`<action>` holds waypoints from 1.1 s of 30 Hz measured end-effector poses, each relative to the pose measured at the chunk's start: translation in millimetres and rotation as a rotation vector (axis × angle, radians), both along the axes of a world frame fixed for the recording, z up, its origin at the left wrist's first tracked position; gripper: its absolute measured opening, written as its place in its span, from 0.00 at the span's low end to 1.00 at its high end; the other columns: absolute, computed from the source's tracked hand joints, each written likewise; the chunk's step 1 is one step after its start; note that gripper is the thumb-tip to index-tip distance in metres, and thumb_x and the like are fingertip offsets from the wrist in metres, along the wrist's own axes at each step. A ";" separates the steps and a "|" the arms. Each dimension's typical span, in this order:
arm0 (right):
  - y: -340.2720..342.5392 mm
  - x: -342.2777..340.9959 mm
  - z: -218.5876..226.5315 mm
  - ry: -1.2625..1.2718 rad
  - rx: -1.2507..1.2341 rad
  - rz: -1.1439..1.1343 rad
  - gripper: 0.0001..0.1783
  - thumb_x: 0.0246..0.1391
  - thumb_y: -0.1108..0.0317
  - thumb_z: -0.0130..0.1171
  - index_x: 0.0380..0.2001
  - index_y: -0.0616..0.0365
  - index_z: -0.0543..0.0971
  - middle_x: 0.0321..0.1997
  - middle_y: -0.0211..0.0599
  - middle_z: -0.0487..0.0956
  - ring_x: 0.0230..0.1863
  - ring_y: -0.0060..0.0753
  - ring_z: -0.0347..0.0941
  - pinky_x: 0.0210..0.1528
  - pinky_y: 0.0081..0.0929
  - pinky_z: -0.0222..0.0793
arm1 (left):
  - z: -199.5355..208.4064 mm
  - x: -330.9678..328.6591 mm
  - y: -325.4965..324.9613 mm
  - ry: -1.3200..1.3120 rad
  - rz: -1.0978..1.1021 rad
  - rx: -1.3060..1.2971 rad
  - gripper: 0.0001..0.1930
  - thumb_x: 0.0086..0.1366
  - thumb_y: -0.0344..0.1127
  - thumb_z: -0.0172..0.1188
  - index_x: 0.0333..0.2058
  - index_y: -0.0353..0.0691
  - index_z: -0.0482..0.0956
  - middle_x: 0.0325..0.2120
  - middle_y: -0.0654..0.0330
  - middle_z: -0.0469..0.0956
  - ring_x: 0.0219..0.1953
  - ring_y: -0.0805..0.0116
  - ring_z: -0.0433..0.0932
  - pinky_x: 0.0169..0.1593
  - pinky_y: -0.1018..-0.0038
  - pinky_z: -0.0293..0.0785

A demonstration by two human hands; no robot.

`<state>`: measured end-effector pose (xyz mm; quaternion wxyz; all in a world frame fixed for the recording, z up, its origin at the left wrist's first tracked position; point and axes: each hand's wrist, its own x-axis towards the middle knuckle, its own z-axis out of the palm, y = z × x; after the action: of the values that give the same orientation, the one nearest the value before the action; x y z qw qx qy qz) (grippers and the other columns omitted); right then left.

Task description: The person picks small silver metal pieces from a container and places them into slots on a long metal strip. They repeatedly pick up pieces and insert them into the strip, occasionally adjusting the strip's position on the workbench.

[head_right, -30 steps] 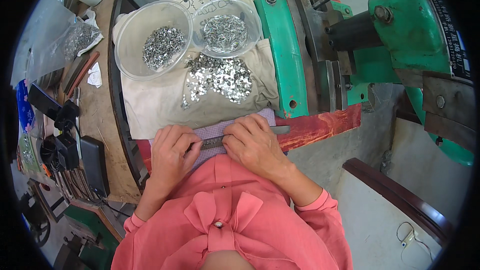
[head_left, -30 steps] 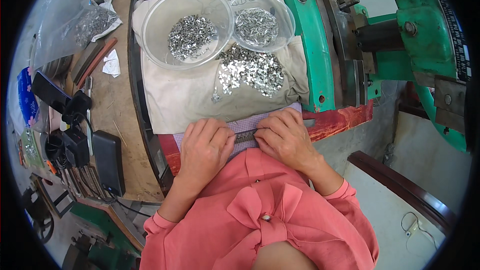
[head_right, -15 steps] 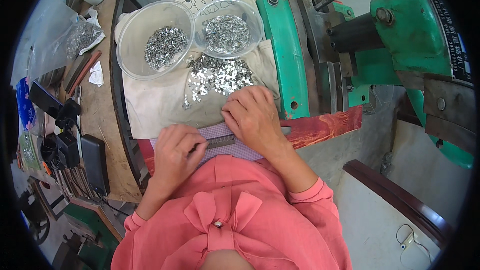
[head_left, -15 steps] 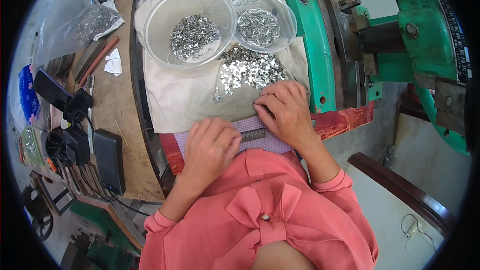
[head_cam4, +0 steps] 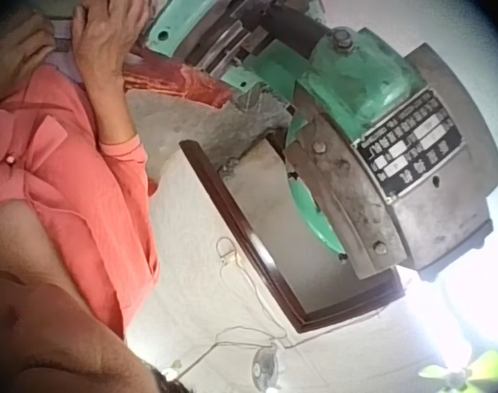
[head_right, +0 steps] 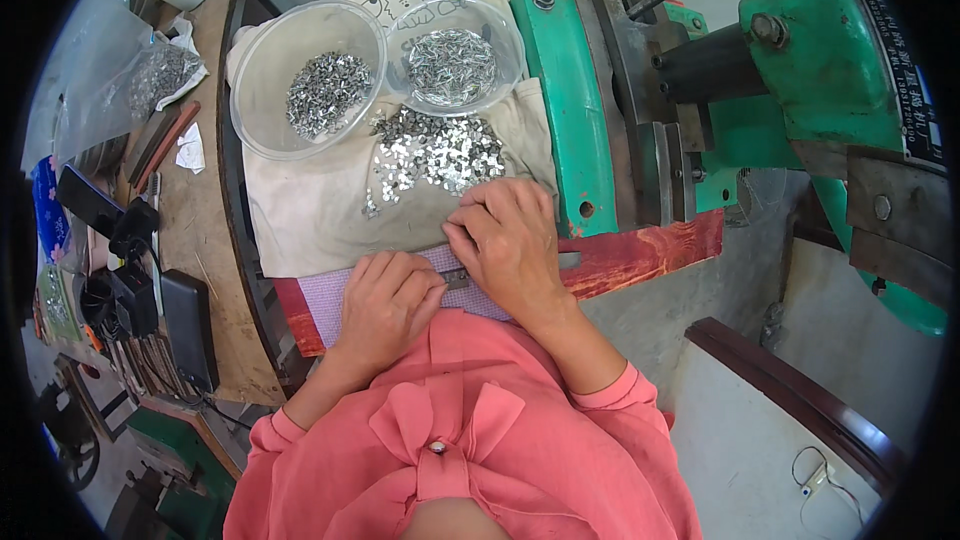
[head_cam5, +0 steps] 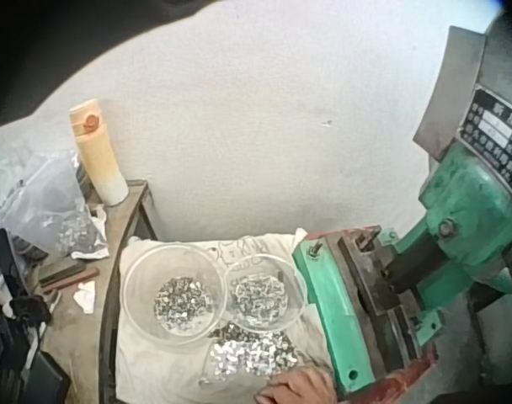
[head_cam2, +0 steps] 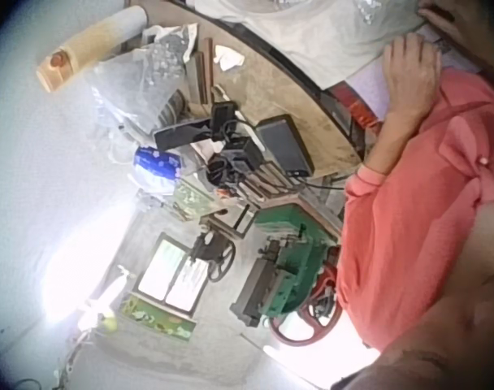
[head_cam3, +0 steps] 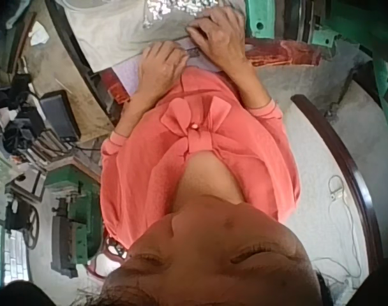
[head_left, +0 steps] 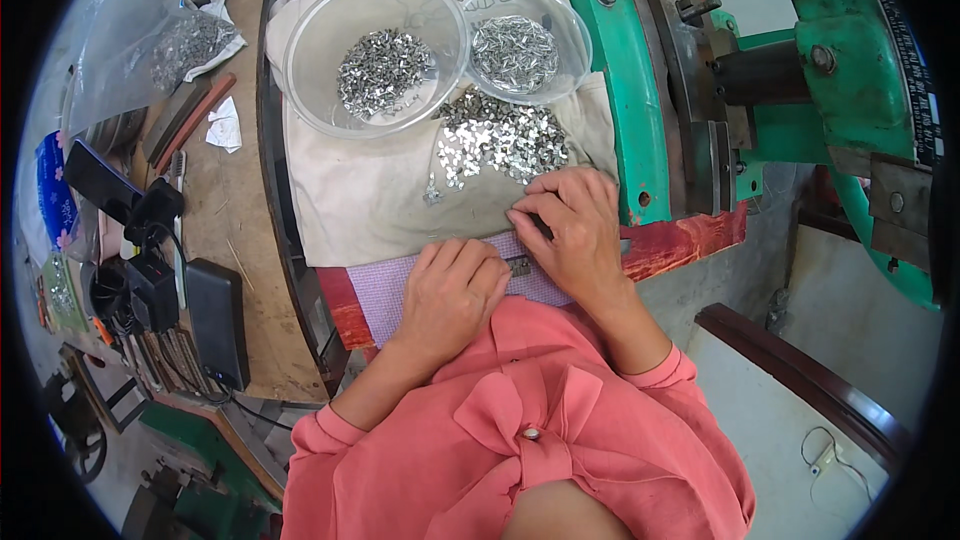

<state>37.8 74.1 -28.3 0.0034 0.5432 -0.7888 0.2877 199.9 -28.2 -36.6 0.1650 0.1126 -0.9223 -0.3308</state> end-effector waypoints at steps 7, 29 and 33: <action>14.6 2.4 4.3 -0.146 -0.046 0.076 0.09 0.42 0.73 0.72 0.30 0.53 0.82 0.39 0.29 0.79 0.46 0.40 0.73 0.51 0.39 0.64 | 2.0 11.1 -2.4 0.022 0.046 0.073 0.16 0.54 0.33 0.73 0.40 0.41 0.78 0.39 0.59 0.78 0.40 0.55 0.77 0.42 0.62 0.70; 5.9 8.0 5.8 -0.164 -0.007 0.137 0.09 0.45 0.72 0.72 0.32 0.53 0.84 0.39 0.29 0.78 0.45 0.39 0.73 0.50 0.39 0.65 | 7.0 52.4 -20.0 -0.018 0.157 -0.057 0.13 0.50 0.28 0.73 0.35 0.41 0.81 0.37 0.61 0.78 0.39 0.59 0.77 0.41 0.64 0.68; -3.0 5.0 4.1 -0.154 -0.031 0.122 0.08 0.47 0.72 0.71 0.33 0.54 0.84 0.38 0.29 0.79 0.42 0.39 0.73 0.47 0.37 0.66 | 11.1 48.5 -21.2 -0.050 0.127 -0.079 0.12 0.50 0.29 0.72 0.33 0.42 0.81 0.37 0.61 0.78 0.40 0.59 0.77 0.41 0.63 0.68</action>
<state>42.9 71.1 -24.3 -0.0662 0.5664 -0.7475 0.3406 248.4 -49.3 -25.5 0.1668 0.1725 -0.9295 -0.2803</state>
